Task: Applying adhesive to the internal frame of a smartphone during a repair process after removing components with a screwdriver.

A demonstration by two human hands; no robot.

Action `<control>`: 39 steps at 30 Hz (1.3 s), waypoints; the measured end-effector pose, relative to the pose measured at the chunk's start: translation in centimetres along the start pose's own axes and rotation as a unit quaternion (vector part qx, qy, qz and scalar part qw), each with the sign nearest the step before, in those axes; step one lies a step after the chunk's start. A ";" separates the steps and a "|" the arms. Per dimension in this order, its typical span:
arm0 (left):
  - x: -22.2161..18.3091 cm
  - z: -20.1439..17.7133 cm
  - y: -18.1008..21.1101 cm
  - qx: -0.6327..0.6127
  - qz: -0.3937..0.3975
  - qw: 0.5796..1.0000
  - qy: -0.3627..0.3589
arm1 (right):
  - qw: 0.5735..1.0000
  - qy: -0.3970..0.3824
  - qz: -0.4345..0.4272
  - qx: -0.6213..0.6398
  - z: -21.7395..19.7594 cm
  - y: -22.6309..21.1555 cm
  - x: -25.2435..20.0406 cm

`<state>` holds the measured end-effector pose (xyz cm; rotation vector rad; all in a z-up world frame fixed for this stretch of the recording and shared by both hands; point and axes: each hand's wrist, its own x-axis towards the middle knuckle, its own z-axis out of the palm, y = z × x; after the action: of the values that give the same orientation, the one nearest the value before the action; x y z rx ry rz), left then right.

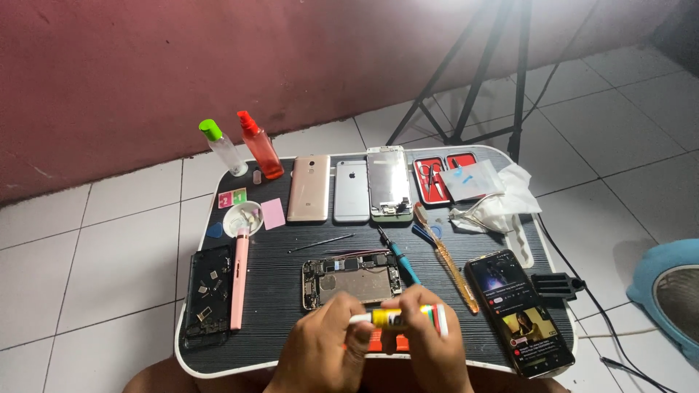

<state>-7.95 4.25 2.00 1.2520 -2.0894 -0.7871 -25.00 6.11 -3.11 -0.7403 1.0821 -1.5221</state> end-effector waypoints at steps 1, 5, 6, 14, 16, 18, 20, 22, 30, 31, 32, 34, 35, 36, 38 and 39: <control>0.2 0.0 0.1 -0.001 -0.002 1.000 0.000 | 1.000 -0.001 0.002 -0.001 -0.2 0.5 0.1; 0.6 0.2 -0.3 -0.048 0.180 0.981 0.055 | 0.987 -0.071 0.066 0.125 -1.0 0.3 0.4; 0.3 0.5 -0.5 -0.084 0.125 0.988 0.035 | 0.981 -0.155 0.011 0.114 -1.3 -0.2 0.4; 0.7 -0.6 0.5 -0.031 -0.008 0.999 0.037 | 0.984 -0.158 -0.087 0.010 -1.6 -0.7 0.6; 1.1 -0.5 0.5 -0.020 0.049 0.998 0.026 | 0.985 -0.150 -0.081 0.023 -1.8 -0.4 0.9; 1.1 -0.5 0.2 -0.023 0.047 0.998 0.018 | 0.988 -0.144 -0.051 0.016 -2.6 0.2 0.9; 1.9 -1.0 0.2 -0.127 -0.087 0.988 0.022 | 0.986 -0.139 -0.088 0.027 -2.8 0.1 1.1; 2.6 -1.8 -0.1 -0.227 -0.219 0.948 0.028 | 0.982 -0.134 -0.125 0.038 -3.1 -0.4 1.1; 7.4 -3.0 -6.7 0.221 -0.099 0.965 0.097 | 0.993 0.003 -0.106 -0.042 -3.9 0.4 2.0; 7.7 -2.9 -7.0 0.221 -0.098 0.965 0.098 | 0.993 0.003 -0.107 -0.042 -3.7 0.2 2.0; 8.1 -2.7 -7.4 0.237 -0.088 0.963 0.095 | 0.991 0.011 -0.120 -0.055 -3.4 0.0 2.0; 8.6 -2.2 -8.0 0.251 -0.081 0.960 0.092 | 0.989 0.018 -0.131 -0.070 -3.3 -0.1 2.0; 8.8 -1.9 -8.3 0.272 -0.083 0.955 0.087 | 0.987 0.023 -0.142 -0.069 -3.3 0.0 2.0; 9.0 -1.7 -8.6 0.293 -0.085 0.949 0.082 | 0.986 0.028 -0.152 -0.067 -3.2 0.2 2.0; 8.8 -1.4 -8.7 0.297 -0.078 0.948 0.083 | 0.983 0.019 -0.161 -0.085 -3.1 0.2 1.8; 9.1 -1.4 -8.8 0.303 -0.066 0.947 0.086 | 0.979 0.011 -0.176 -0.101 -3.0 0.1 1.9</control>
<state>-5.61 -7.59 -1.95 1.7185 -2.1896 -0.0586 -28.04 5.03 -4.53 -1.1041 1.1777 -1.7337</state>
